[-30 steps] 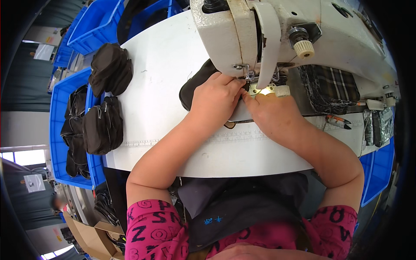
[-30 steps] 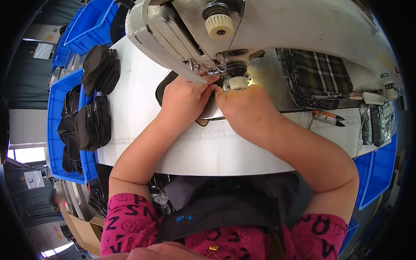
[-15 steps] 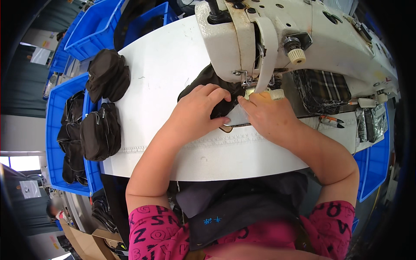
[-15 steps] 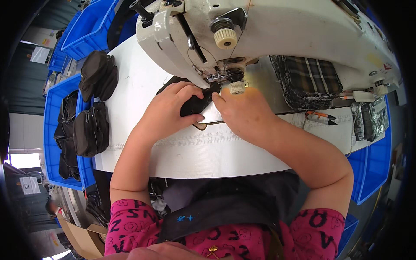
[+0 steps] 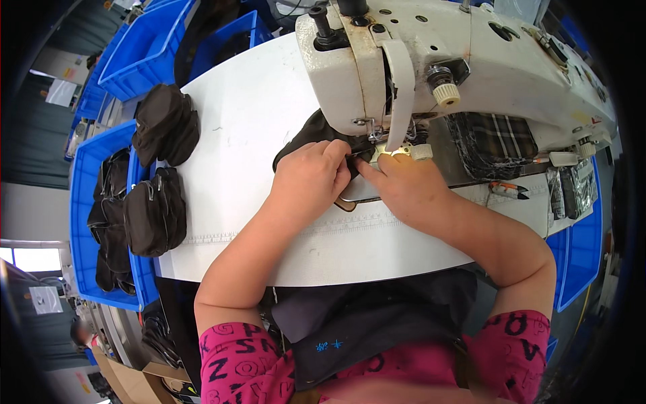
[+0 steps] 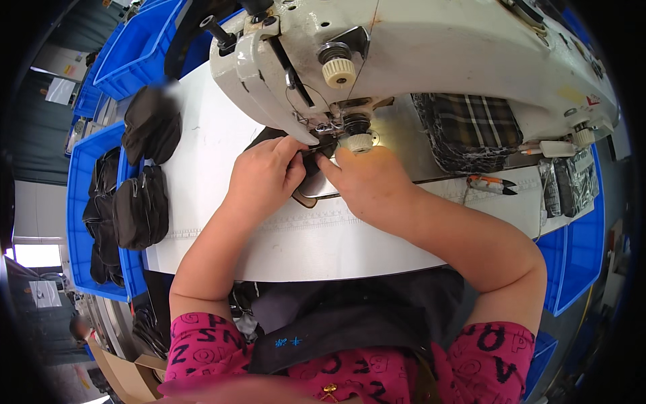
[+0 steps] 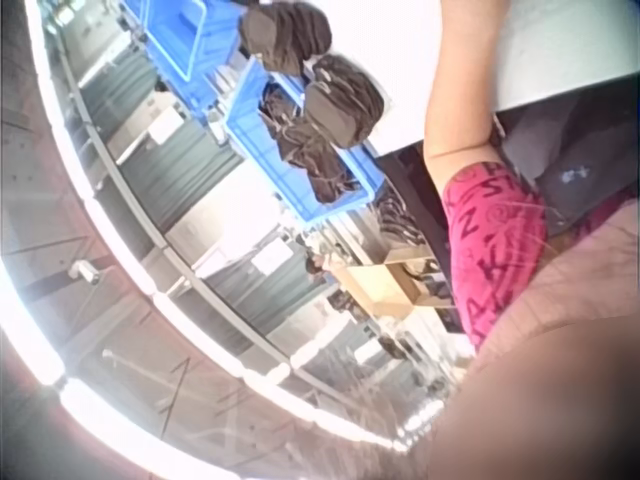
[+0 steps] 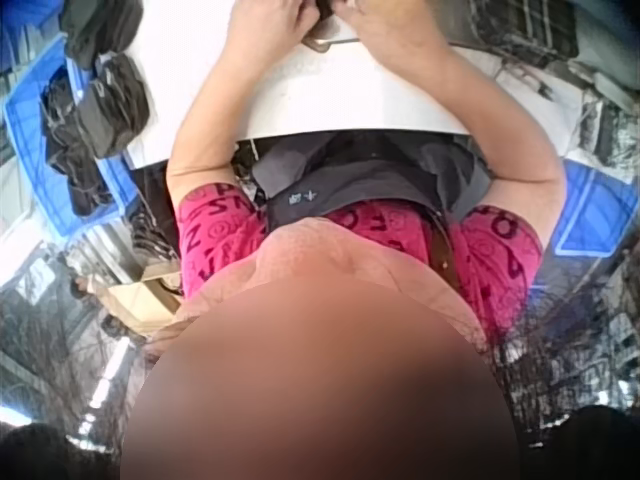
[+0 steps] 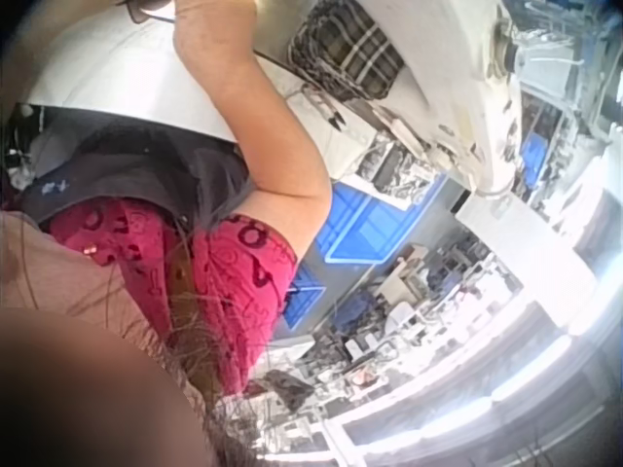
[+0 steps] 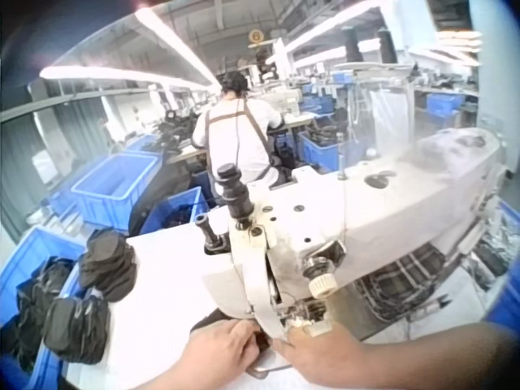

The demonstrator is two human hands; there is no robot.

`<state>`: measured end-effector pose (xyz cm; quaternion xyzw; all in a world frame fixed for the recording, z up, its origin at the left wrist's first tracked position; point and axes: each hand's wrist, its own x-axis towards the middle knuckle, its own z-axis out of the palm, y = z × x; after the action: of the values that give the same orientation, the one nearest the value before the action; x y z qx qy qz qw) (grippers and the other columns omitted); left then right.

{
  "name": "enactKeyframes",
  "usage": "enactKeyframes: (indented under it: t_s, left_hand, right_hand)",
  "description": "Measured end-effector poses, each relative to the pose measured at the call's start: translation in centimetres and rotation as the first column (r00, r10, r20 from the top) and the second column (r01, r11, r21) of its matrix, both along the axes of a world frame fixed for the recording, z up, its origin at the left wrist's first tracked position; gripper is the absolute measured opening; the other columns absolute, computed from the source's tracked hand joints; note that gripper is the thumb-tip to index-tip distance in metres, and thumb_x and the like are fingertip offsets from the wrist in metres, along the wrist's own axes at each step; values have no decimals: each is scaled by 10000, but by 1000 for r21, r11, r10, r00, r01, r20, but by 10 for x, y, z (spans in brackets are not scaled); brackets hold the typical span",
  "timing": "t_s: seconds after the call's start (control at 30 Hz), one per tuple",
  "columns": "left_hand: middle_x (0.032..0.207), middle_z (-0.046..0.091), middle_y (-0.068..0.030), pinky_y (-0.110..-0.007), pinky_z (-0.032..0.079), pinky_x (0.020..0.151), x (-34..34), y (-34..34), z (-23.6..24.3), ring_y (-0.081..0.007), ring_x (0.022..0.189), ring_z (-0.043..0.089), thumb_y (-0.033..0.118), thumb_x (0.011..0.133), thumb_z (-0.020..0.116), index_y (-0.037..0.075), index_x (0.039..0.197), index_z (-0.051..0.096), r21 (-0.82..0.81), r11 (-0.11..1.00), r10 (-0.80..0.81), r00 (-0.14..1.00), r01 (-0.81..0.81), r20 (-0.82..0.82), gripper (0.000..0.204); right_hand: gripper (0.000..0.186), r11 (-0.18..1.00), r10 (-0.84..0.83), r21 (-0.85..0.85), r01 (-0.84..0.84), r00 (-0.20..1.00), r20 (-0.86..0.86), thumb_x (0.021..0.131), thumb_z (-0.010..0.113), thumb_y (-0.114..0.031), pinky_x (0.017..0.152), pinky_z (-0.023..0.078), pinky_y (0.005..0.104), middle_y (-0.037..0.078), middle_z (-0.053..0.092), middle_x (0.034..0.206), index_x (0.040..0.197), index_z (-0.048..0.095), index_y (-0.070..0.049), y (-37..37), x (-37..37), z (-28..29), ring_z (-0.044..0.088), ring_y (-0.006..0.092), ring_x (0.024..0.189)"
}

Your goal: Sewing a small black leather or fabric pouch using an industrial sewing machine.

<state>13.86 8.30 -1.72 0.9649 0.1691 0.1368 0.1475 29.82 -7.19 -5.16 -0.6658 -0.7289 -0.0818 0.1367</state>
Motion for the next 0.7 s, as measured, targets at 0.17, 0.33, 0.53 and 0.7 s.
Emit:
enactKeyframes:
  t_s: [0.17, 0.33, 0.53, 0.7]
  left_hand:
    - [969, 636, -41, -358, 565, 738, 2, -8, 1, -243, 961, 646, 70, 775, 738, 79, 1044, 663, 140, 985, -110, 992, 100, 65, 280]
    - [1016, 628, -23, -329, 569, 785, 4, -8, -6, -225, 989, 622, 67, 743, 765, 77, 1065, 713, 252, 957, -166, 984, 143, 70, 326]
    - [1033, 665, -30, -332, 571, 779, 8, -14, -10, -233, 952, 635, 52, 766, 751, 75, 1088, 754, 195, 969, -172, 980, 150, 100, 324]
    - [1046, 707, -89, -387, 549, 853, 7, -13, -5, -308, 937, 673, 9, 829, 694, 61, 1145, 757, 23, 988, -154, 987, 153, 49, 326]
  right_hand:
    - [479, 999, 22, -48, -24, 998, -54, 848, 639, -113, 512, 514, 367, 44, 606, 778, 1325, 684, -118, -1, 2, 1, 662, 225, 664]
    - [435, 999, 37, -20, -38, 998, -58, 824, 646, -105, 506, 510, 380, 54, 608, 749, 1253, 688, -46, -1, -3, 4, 658, 238, 631]
    - [287, 997, 72, 15, -71, 993, -94, 778, 669, -81, 531, 518, 377, 54, 609, 756, 1060, 676, -28, -1, -3, -2, 652, 235, 644]
    - [295, 999, 44, -17, -45, 996, -80, 774, 675, -89, 544, 523, 369, 47, 608, 780, 1065, 676, -35, -3, -3, 1, 658, 227, 675]
